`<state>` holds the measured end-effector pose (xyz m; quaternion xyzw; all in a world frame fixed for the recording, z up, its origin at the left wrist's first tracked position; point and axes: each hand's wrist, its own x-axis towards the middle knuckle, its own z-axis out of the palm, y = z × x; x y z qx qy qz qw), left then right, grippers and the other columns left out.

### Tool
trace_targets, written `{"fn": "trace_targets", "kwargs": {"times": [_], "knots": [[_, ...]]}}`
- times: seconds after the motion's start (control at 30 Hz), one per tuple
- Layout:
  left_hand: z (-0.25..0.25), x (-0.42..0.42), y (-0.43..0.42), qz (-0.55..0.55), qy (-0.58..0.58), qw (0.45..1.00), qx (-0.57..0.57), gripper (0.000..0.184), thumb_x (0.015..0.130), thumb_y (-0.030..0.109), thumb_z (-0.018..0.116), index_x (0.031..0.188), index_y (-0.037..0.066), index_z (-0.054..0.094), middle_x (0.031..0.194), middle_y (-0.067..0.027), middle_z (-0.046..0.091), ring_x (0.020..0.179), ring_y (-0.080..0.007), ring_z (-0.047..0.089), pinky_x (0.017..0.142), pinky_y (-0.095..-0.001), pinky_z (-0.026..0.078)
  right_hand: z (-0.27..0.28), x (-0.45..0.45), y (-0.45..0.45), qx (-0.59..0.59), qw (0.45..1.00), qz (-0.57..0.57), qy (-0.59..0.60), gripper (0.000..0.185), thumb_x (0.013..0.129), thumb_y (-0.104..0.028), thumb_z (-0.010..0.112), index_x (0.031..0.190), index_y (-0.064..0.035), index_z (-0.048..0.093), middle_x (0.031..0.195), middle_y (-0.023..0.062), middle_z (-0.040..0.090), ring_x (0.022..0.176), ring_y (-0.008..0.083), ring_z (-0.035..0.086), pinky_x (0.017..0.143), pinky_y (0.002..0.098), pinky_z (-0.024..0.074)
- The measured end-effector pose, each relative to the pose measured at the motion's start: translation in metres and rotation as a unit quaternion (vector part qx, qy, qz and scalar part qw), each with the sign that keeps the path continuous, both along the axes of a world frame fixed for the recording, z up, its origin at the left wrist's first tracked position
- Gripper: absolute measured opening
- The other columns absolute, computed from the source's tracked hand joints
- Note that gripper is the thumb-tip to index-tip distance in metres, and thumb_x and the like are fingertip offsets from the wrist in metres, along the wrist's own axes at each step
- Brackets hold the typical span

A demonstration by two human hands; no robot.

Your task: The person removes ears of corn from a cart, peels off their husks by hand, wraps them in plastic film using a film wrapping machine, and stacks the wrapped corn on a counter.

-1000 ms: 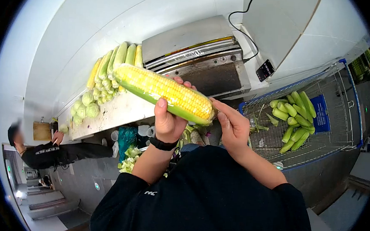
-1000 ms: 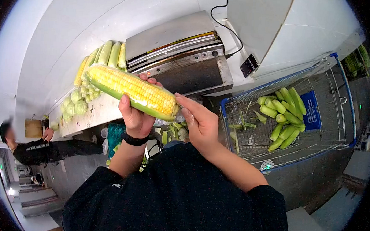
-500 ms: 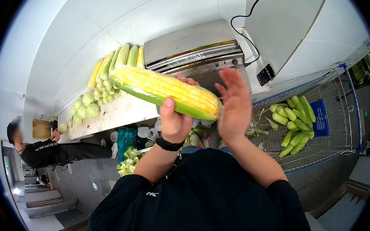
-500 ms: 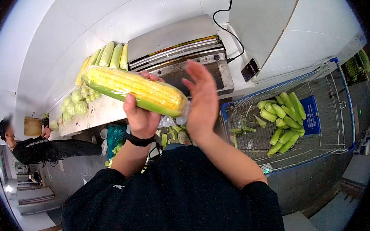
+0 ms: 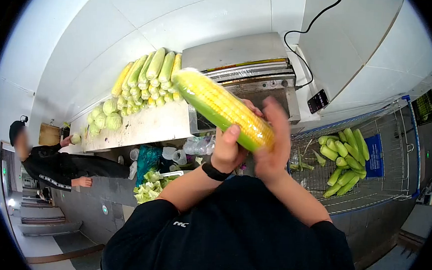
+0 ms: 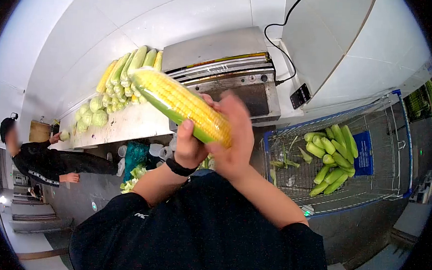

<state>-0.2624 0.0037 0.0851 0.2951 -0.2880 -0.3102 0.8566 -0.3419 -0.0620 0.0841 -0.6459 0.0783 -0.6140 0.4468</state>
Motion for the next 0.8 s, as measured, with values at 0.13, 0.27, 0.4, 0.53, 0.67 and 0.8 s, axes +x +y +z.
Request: {"fn": "trace_targets", "kwargs": {"times": [0.13, 0.27, 0.4, 0.53, 0.67, 0.8], "knots": [[-0.014, 0.008, 0.002, -0.054, 0.035, 0.997, 0.038, 0.047, 0.089, 0.028, 0.066, 0.124, 0.002, 0.048, 0.116, -0.0112, 0.052, 0.111, -0.0237, 0.054, 0.095, -0.0368, 0.047, 0.008, -0.022, -0.009, -0.345, 0.929, 0.045, 0.125, 0.042, 0.088, -0.041, 0.067, 0.121, -0.0139, 0.065, 0.126, 0.0171, 0.062, 0.116, 0.0385, 0.060, 0.099, 0.0492, 0.0460], [-0.009, 0.008, 0.005, -0.073, 0.003, 0.996, 0.055, 0.062, 0.084, 0.041, 0.069, 0.128, 0.004, 0.043, 0.118, -0.0119, 0.051, 0.116, -0.0264, 0.052, 0.104, -0.0416, 0.043, -0.015, -0.037, -0.024, -0.118, 0.984, 0.116, 0.066, 0.090, 0.073, -0.052, 0.081, 0.144, -0.0122, 0.043, 0.144, 0.0184, 0.044, 0.132, 0.0364, 0.046, 0.104, 0.0475, 0.0438], [-0.008, 0.013, 0.009, -0.092, -0.087, 0.990, 0.063, 0.077, 0.089, 0.050, 0.062, 0.144, 0.004, 0.035, 0.139, -0.0169, 0.046, 0.126, -0.0263, 0.049, 0.107, -0.0409, 0.041, -0.029, -0.041, -0.024, 0.199, 0.869, 0.389, 0.232, 0.121, 0.067, -0.031, 0.090, 0.156, -0.0067, 0.012, 0.149, 0.0201, 0.040, 0.137, 0.0307, 0.043, 0.108, 0.0411, 0.0395], [0.019, 0.037, -0.003, 0.049, -0.082, 0.993, 0.064, 0.094, 0.092, 0.075, 0.032, 0.153, 0.004, 0.019, 0.142, -0.0207, 0.044, 0.127, -0.0298, 0.050, 0.103, -0.0442, 0.045, -0.033, -0.054, -0.015, 0.161, 0.877, 0.321, 0.320, 0.106, 0.073, -0.024, 0.085, 0.154, -0.0050, 0.021, 0.137, 0.0207, 0.055, 0.126, 0.0300, 0.056, 0.105, 0.0385, 0.0422], [0.024, 0.078, -0.006, 0.045, -0.077, 0.987, 0.137, 0.078, 0.100, 0.066, 0.022, 0.136, -0.001, 0.041, 0.125, -0.0208, 0.057, 0.113, -0.0300, 0.059, 0.095, -0.0441, 0.050, -0.030, -0.057, -0.018, 0.146, 0.862, 0.328, 0.357, 0.100, 0.075, -0.027, 0.083, 0.153, -0.0048, 0.025, 0.134, 0.0211, 0.057, 0.125, 0.0296, 0.056, 0.103, 0.0374, 0.0431], [0.014, 0.078, -0.004, 0.071, -0.114, 0.971, 0.200, 0.053, 0.105, 0.041, 0.039, 0.078, 0.001, 0.059, 0.082, -0.0138, 0.065, 0.077, -0.0225, 0.063, 0.072, -0.0358, 0.051, -0.041, -0.053, -0.019, 0.142, 0.860, 0.353, 0.340, 0.098, 0.076, -0.028, 0.082, 0.152, -0.0043, 0.026, 0.135, 0.0211, 0.056, 0.124, 0.0292, 0.057, 0.103, 0.0372, 0.0432]]}}
